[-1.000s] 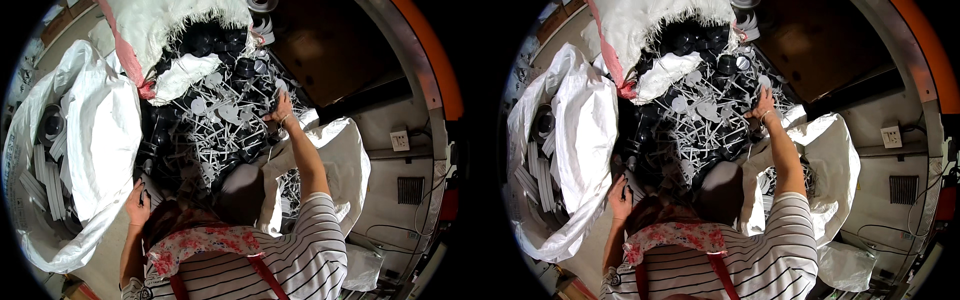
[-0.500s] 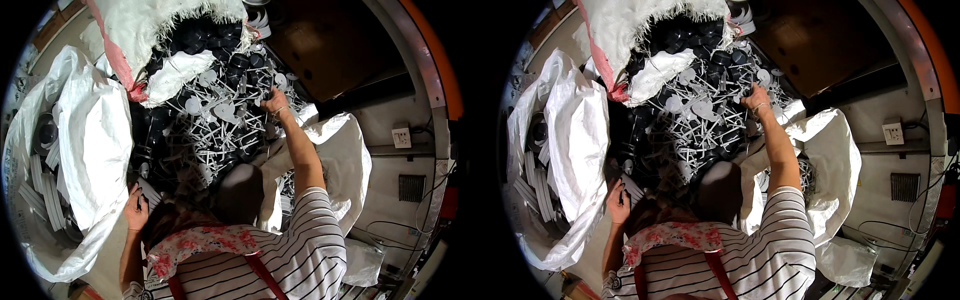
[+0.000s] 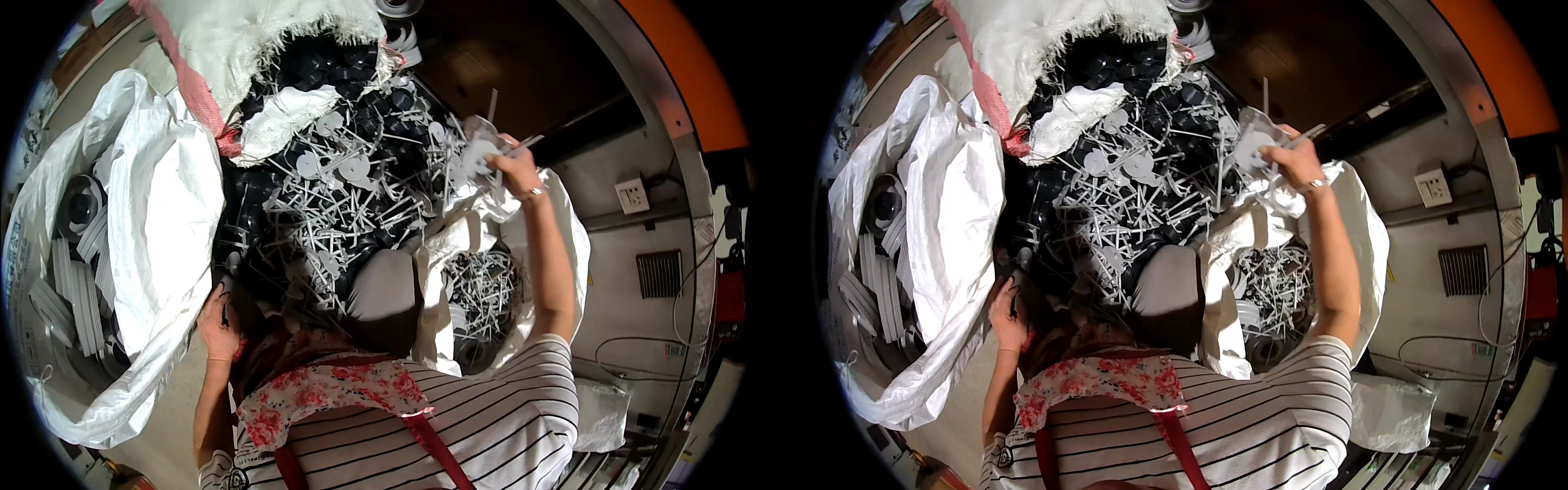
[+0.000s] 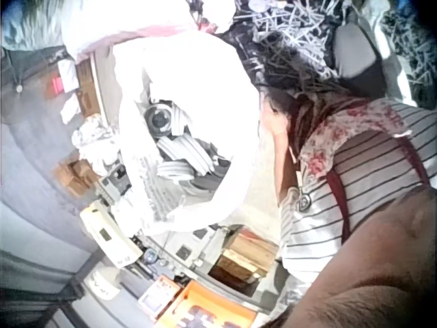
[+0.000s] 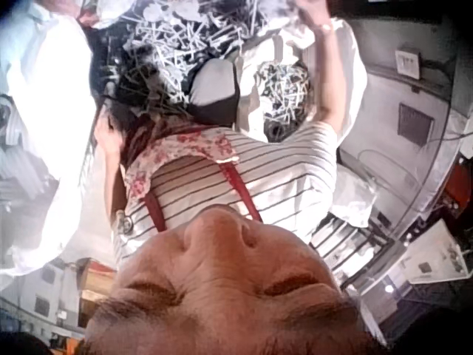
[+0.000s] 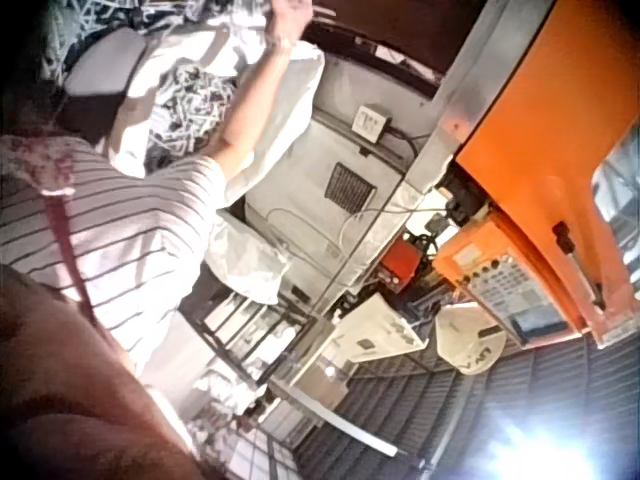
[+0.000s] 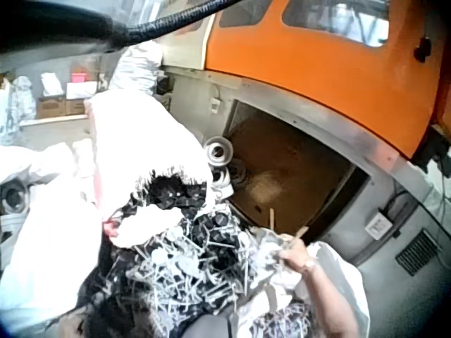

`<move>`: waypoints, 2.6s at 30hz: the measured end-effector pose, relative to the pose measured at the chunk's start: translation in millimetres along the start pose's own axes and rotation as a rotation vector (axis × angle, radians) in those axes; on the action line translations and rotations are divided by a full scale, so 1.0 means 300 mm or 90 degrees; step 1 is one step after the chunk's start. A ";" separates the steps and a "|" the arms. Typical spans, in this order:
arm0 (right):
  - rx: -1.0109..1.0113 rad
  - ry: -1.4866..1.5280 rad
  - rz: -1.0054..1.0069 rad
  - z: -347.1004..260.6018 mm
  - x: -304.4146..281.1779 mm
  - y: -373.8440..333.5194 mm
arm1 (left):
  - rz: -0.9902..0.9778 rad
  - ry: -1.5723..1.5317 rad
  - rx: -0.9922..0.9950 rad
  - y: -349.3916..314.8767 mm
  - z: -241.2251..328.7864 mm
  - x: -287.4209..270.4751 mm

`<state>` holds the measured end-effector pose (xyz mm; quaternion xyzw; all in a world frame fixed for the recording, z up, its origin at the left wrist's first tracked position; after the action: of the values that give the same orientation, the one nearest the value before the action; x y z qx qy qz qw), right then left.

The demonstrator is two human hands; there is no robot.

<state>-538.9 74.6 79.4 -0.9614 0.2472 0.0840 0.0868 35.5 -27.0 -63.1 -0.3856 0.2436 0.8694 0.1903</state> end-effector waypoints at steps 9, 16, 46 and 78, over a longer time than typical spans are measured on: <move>0.276 -0.906 -0.024 0.288 -0.440 -0.460 | -0.025 -0.014 -0.001 0.018 0.005 0.014; 0.126 -0.439 0.123 0.409 -0.289 0.154 | -0.039 0.026 -0.029 0.033 0.018 0.025; 0.298 -0.239 0.059 1.042 -0.306 0.785 | -0.120 0.170 -0.099 0.088 0.018 0.062; -0.138 -0.001 0.045 0.022 -0.029 0.275 | 0.058 -0.111 0.004 0.006 0.006 -0.022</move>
<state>-587.7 8.8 64.5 -0.9558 0.2704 0.1140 -0.0204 37.9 -28.4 -56.5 -0.2961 0.2462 0.9066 0.1724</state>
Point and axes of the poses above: each hand's wrist, its own y-axis towards the middle knuckle, its own x-axis out of the palm, z = x × y, the point moved 4 cm from there along y, towards the middle knuckle, and after that the axes turned 9 degrees about -y, right-handed, at the moved point
